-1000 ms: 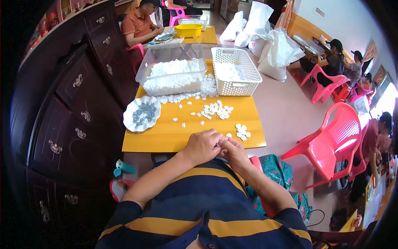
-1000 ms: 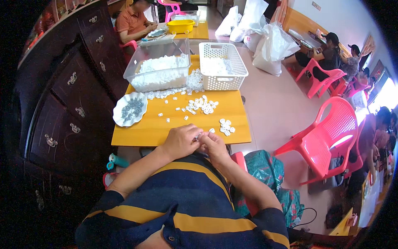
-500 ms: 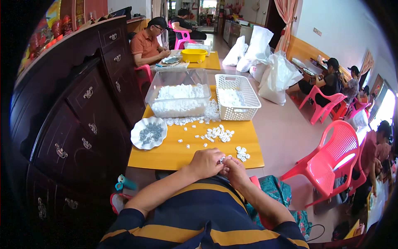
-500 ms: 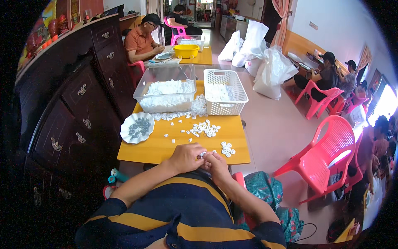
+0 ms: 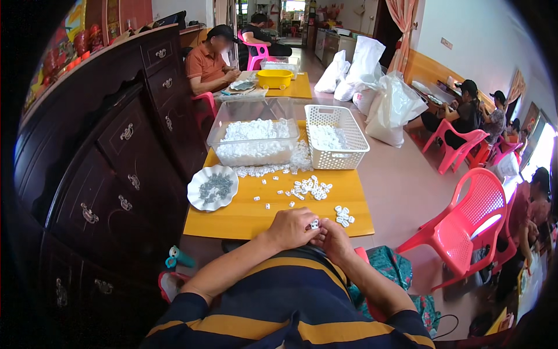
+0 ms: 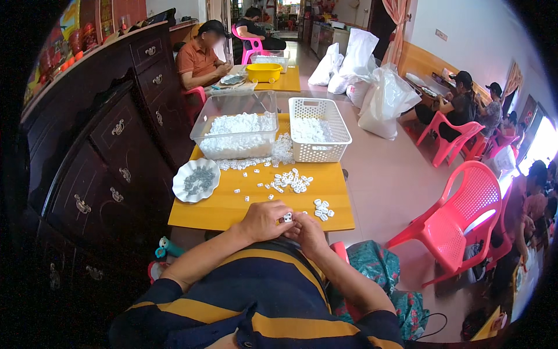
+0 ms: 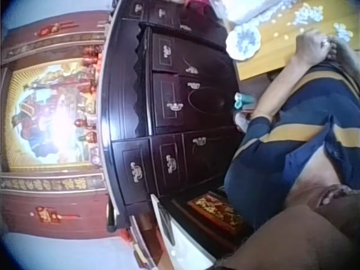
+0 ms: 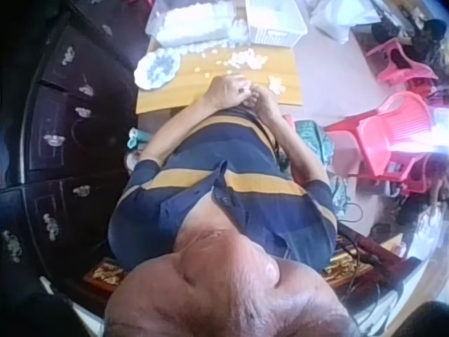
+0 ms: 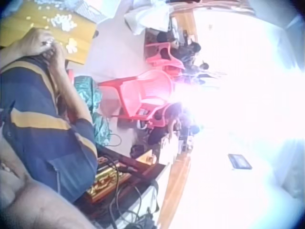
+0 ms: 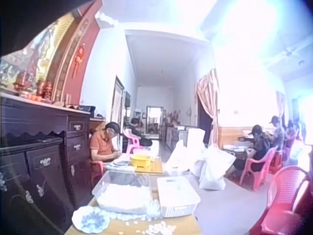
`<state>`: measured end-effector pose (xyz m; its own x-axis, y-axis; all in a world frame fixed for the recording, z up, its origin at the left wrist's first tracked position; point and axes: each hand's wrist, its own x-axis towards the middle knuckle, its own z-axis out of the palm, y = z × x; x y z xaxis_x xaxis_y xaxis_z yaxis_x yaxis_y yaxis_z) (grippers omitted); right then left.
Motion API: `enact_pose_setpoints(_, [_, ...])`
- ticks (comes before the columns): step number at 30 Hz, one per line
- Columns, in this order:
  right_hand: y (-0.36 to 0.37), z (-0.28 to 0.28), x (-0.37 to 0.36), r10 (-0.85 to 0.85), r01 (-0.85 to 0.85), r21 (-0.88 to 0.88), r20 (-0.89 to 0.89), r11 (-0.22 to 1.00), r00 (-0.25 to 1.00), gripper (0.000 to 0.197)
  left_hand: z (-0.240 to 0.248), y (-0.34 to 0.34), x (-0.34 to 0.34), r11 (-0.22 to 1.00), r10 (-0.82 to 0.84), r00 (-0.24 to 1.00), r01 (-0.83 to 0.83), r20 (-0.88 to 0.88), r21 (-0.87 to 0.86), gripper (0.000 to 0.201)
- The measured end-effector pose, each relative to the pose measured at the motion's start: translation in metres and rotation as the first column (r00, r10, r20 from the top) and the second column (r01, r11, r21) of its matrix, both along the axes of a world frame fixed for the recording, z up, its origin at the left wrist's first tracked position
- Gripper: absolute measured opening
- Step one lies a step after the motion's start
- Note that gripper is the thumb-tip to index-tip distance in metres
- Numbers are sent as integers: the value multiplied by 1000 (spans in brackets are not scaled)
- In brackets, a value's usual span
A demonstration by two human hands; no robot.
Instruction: The person assembles small white plastic components by hand, picking pieces from a table and fitting them together.
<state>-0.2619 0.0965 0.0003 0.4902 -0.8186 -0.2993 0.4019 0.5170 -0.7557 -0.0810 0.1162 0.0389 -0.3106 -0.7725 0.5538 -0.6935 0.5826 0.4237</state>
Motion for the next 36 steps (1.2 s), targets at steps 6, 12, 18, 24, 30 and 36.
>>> enact_pose_setpoints(6, [2, -2, -1, 11, -11, -12, -38, 1000, 999, 19, -5, 1, 2, 999, -31, 999, 30, 22, 38, 21])
enact_pose_setpoints(12, [2, -2, -1, 9, -10, -42, -37, 999, 999, 16, -6, -1, 2, 998, -33, 999, 32, 29, 46, 22])
enact_pose_setpoints(18, [0, -1, 1, -7, 3, -58, -57, 998, 998, 16, -9, -2, 3, 998, -47, 999, 46, 25, 31, 22])
enact_pose_setpoints(24, [5, -6, -1, 1, -4, -43, -65, 999, 998, 15, -15, 4, 0, 999, -40, 999, 39, 11, 38, 22])
enact_pose_setpoints(30, [-4, -29, -7, 11, -14, -66, -51, 998, 999, 16, -22, 4, -4, 996, -17, 1000, 19, -23, 86, 20])
enact_pose_setpoints(36, [-3, -22, -3, -53, 51, -27, -46, 998, 998, 15, -29, 0, -3, 999, -24, 997, 27, -74, 45, 25])
